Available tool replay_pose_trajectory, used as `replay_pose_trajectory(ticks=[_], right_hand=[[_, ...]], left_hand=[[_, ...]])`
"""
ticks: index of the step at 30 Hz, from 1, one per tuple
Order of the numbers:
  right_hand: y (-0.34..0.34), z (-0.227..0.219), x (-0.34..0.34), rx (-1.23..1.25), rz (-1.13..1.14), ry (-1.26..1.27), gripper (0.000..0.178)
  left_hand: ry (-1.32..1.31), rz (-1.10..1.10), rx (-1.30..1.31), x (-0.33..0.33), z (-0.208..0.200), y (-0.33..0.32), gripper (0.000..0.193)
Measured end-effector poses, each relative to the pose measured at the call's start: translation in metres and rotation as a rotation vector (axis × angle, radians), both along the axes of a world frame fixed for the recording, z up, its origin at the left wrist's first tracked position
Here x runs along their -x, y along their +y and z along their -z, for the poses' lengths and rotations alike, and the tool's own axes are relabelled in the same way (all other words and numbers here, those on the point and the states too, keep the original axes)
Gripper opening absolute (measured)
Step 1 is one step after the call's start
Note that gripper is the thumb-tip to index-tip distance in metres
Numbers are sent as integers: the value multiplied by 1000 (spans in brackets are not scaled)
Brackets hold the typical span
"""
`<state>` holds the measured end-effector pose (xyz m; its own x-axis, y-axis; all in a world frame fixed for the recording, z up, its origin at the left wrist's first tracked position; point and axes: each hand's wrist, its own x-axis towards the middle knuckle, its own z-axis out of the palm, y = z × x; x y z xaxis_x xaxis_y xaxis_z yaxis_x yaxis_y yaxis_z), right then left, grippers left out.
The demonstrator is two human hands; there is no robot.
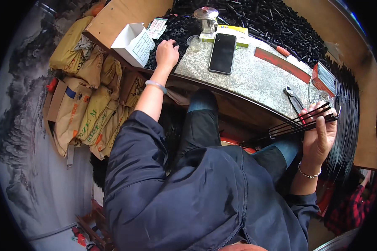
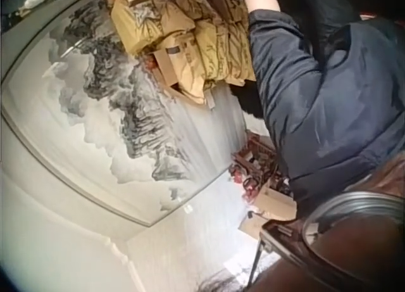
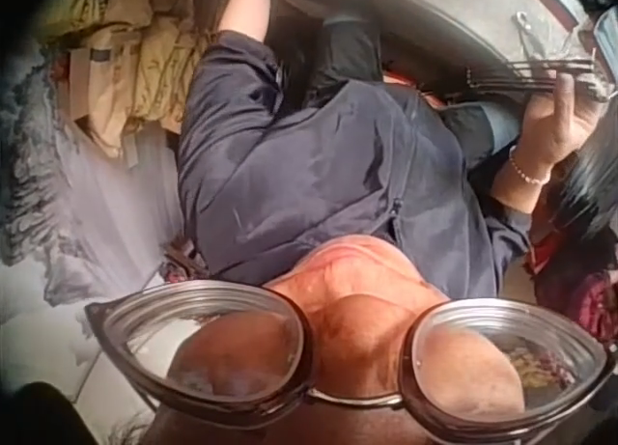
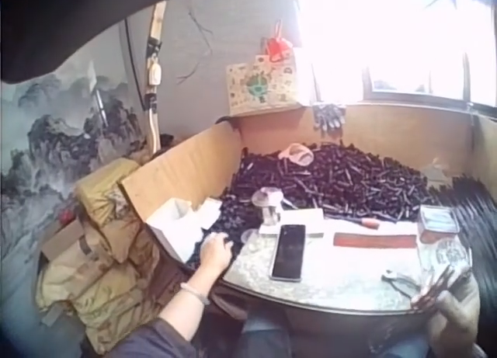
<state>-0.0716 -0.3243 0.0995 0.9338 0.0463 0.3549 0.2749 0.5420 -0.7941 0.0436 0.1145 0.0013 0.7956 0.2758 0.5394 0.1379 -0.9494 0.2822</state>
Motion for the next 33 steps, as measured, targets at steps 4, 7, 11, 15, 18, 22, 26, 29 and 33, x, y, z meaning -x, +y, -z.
replay_pose_trajectory(ticks=[4, 7, 11, 15, 18, 22, 26, 29, 33], right_hand=[[13, -6, 1, 117, 101, 2, 13], [6, 9, -5, 170, 52, -28, 10], [15, 13, -8, 166, 50, -2, 8], [14, 16, -3, 155, 70, 41, 7], [12, 20, -2, 161, 24, 15, 9], [15, 21, 0, 113, -4, 17, 10], [21, 19, 0, 87, -23, 2, 11], [25, 19, -1, 95, -36, -35, 13], [31, 21, -1, 95, -67, -19, 15]], left_hand=[[149, -49, -106, -21, 1, 0, 21], [187, -35, -58, -20, -1, -1, 20], [90, 10, -88, -14, 8, 3, 24], [207, 31, -142, -16, 3, -5, 21], [172, 70, -183, -15, 1, -5, 19], [109, 131, -66, -12, 0, -3, 21], [-309, 167, 551, -10, -12, 3, 17], [-380, 550, 1116, 7, -64, -50, 25], [-127, 1071, 1455, 48, -143, -159, 28]])
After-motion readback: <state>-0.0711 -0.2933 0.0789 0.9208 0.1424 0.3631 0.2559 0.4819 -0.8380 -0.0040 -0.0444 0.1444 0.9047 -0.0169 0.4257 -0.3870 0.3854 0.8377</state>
